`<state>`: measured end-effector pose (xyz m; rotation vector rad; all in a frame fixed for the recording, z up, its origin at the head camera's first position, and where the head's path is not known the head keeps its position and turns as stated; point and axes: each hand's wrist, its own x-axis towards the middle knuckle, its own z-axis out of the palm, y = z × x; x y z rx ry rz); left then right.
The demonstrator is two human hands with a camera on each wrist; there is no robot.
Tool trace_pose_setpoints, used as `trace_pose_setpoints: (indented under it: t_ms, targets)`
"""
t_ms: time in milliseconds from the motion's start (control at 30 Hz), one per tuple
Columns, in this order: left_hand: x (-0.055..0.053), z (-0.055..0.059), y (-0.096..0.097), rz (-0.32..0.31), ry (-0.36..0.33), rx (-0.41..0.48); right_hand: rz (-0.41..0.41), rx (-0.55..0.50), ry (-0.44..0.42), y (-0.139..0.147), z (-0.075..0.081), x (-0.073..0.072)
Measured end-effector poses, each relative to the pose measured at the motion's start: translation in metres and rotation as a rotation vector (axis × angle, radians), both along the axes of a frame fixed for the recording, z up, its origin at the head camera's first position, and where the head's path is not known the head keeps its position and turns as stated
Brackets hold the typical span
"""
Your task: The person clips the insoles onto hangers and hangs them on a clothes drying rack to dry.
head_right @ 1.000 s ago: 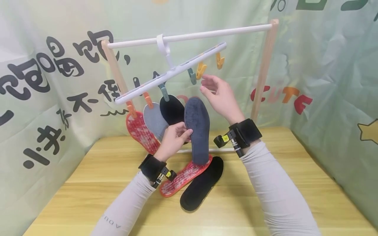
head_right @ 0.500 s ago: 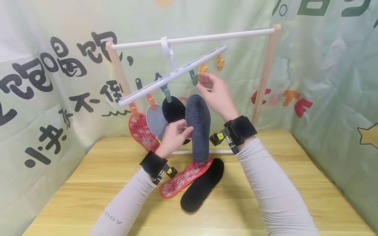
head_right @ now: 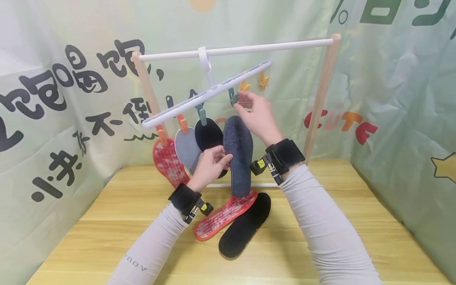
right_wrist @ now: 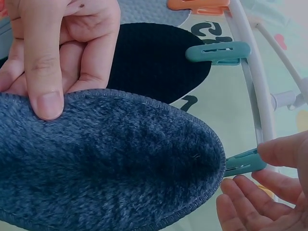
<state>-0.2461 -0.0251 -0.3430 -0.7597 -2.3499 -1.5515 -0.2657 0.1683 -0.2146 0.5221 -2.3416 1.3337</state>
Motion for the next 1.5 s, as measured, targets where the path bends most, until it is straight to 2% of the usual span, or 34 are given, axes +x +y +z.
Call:
trace_pose_setpoints:
  t_ms: [367,667,967,1200,1500]
  targets:
    - [-0.001,-0.002,-0.003,0.01,-0.004,-0.007,0.028,-0.029,-0.009,-0.004,-0.002,0.002]
    - [0.0,-0.004,-0.005,-0.006,-0.008,0.007,0.028,-0.06,-0.021,-0.007,-0.003,0.005]
    - [0.002,-0.002,-0.005,0.009,-0.015,0.004,0.012,-0.071,-0.031,-0.01,-0.004,0.01]
    - [0.001,0.0,-0.006,-0.002,-0.008,0.021,0.001,-0.074,-0.019,-0.011,-0.006,0.011]
    - [0.0,0.0,-0.007,0.005,-0.007,0.018,-0.033,-0.092,0.045,-0.013,-0.009,0.009]
